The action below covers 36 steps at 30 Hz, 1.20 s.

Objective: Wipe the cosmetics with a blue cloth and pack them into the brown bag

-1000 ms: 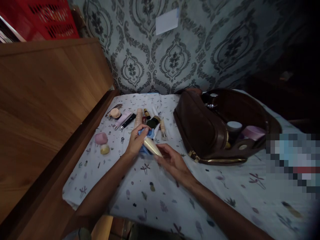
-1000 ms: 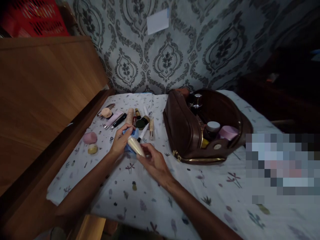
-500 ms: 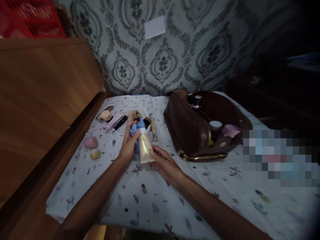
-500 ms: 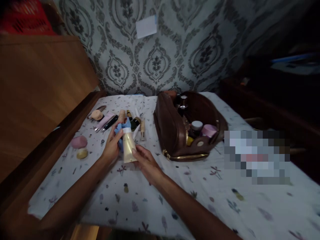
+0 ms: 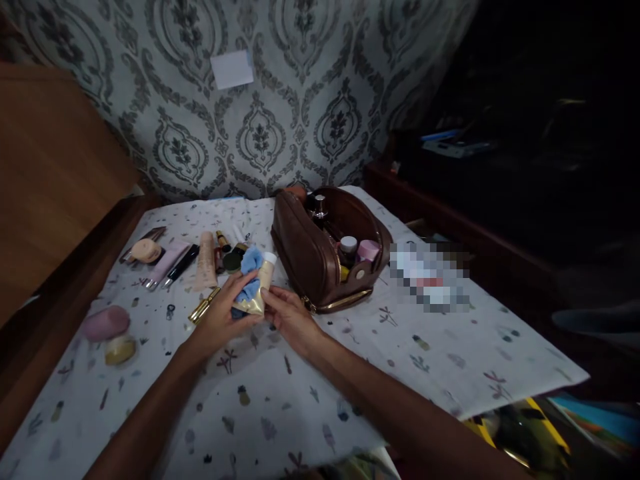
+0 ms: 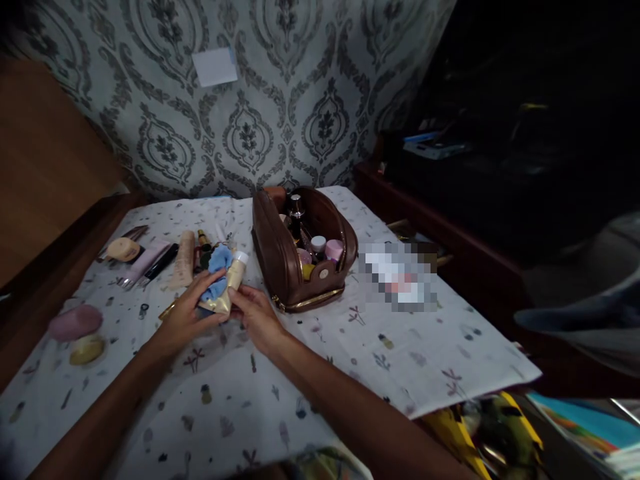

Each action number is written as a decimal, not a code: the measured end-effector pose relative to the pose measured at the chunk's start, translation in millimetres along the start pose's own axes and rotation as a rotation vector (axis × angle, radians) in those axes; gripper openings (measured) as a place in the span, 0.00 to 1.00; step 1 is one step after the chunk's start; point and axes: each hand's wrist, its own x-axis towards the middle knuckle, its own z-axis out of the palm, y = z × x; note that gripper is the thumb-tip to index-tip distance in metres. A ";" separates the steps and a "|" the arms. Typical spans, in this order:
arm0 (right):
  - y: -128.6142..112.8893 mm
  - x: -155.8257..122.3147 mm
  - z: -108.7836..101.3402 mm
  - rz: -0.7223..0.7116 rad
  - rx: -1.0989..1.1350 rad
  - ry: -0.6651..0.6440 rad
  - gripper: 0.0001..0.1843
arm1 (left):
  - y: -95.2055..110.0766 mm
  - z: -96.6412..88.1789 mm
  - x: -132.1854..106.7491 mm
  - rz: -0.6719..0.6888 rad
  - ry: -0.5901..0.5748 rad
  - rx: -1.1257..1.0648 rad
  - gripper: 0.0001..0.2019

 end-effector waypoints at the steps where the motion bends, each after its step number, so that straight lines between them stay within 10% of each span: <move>1: 0.1 0.7 -1.4 0.005 -0.003 0.002 0.24 | -0.9 -2.6 0.4 -0.012 -0.002 0.012 0.32; 11: 5.5 0.9 -0.5 0.035 -0.060 0.020 0.28 | 2.0 -11.5 -1.4 0.016 0.251 -0.002 0.10; 26: 7.7 4.6 -10.7 -0.151 -0.518 0.185 0.23 | 2.5 -21.3 3.9 -0.343 0.676 0.010 0.17; 36: 8.1 1.9 0.2 -0.038 -0.199 0.044 0.32 | -4.2 -8.7 5.6 -0.329 0.810 -0.285 0.18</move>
